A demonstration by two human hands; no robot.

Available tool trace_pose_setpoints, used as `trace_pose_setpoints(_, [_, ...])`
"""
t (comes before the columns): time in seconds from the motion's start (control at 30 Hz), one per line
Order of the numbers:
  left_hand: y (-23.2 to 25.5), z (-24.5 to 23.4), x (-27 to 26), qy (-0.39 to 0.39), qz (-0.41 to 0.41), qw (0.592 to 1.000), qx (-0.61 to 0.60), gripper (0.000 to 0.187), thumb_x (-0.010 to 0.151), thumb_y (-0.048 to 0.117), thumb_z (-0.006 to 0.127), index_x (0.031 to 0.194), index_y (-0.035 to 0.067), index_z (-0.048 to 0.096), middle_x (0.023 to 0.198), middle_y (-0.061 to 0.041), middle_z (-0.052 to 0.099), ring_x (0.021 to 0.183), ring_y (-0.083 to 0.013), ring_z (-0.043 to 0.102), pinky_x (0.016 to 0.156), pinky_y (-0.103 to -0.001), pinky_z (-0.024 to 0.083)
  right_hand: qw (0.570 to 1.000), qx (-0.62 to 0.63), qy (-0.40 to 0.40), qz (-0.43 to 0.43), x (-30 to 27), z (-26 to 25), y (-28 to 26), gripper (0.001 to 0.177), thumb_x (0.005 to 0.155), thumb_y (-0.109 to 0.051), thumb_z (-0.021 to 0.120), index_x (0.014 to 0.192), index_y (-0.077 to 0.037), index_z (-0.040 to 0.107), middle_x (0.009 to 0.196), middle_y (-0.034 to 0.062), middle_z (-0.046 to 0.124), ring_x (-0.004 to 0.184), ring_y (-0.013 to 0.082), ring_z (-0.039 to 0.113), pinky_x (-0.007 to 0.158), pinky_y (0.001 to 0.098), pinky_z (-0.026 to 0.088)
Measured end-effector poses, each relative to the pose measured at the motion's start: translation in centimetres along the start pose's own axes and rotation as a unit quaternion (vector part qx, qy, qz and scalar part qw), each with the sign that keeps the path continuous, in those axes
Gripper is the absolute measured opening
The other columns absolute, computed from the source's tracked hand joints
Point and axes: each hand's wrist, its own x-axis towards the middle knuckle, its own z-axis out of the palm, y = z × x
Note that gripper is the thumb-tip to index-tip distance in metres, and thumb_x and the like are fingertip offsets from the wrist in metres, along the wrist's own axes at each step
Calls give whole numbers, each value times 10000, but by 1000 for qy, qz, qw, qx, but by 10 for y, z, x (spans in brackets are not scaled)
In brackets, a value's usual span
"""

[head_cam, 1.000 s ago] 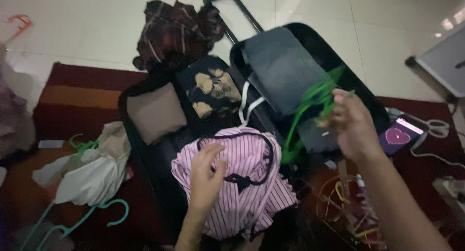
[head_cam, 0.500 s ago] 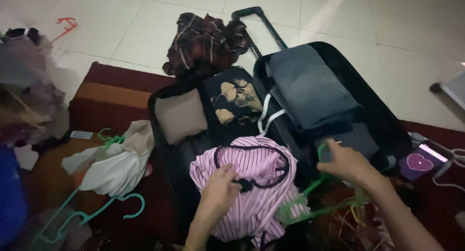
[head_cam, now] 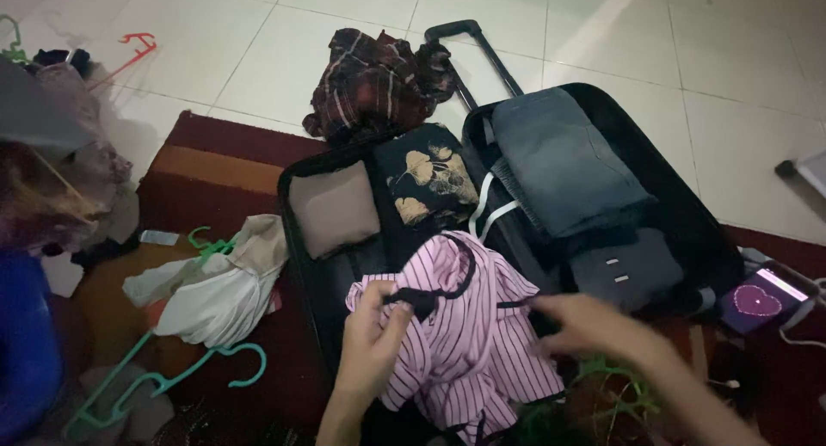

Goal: Folding clothes and packing them into a suitcase while sitting on the floor.

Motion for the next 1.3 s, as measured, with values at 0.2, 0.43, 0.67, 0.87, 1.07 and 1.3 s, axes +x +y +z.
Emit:
trace_pose_setpoints(0.2, [-48, -23, 26, 176, 116, 950, -231, 252, 1061, 33, 593, 1304, -20, 552, 1115, -88, 607, 982, -133, 566, 877, -268, 485, 980, -68, 132, -129, 39, 77, 17, 293, 859, -279, 692, 1125, -163, 731, 1187, 49, 751, 1067, 273, 724, 891, 420, 584])
trace_pose_setpoints(0.43, [-32, -23, 12, 206, 270, 930, 144, 703, 955, 109, 665, 1540, -86, 326, 1556, -306, 378, 1450, -366, 345, 1187, -445, 245, 976, 198, 61, -63, 19, 25, 10, 153, 892, -227, 688, 969, -115, 759, 886, 39, 751, 785, 179, 682, 729, 338, 577])
trace_pose_setpoints(0.67, [-1, 49, -28, -142, 100, 972, 158, 602, 721, 369, 865, 1145, -2, 651, 1113, -187, 662, 1029, -325, 647, 873, -410, 515, 756, 630, 93, -150, -23, -12, -33, 113, 928, -140, 616, 956, -30, 623, 802, 52, 667, 701, 146, 622, 673, 328, 517])
trace_pose_setpoints(0.87, [-57, 63, -21, -76, 102, 960, 250, 294, 886, 213, 716, 1103, 20, 668, 1033, -180, 655, 888, -336, 648, 811, -368, 524, 642, 728, 55, -237, -20, -6, -40, 162, 1019, -165, 597, 1093, -23, 572, 935, 86, 663, 818, 178, 636, 744, 365, 526])
trace_pose_setpoints(1.07, [-50, 32, 0, -57, -45, 970, -230, 188, 997, 130, 578, 1141, 30, 647, 1027, -47, 723, 928, -155, 672, 856, -290, 546, 744, 642, 126, -135, -15, -6, -62, 374, 927, -262, 575, 1236, -51, 582, 1235, 146, 639, 1161, 266, 641, 987, 429, 539])
trace_pose_setpoints(1.3, [-3, 18, -8, -37, -120, 881, -456, 252, 998, 235, 520, 1127, 33, 600, 1023, -66, 734, 932, -155, 708, 838, -291, 584, 871, 468, 51, -139, 40, 73, -36, 702, 802, -123, 790, 1434, -29, 500, 1324, 206, 692, 1194, 271, 650, 1017, 386, 538])
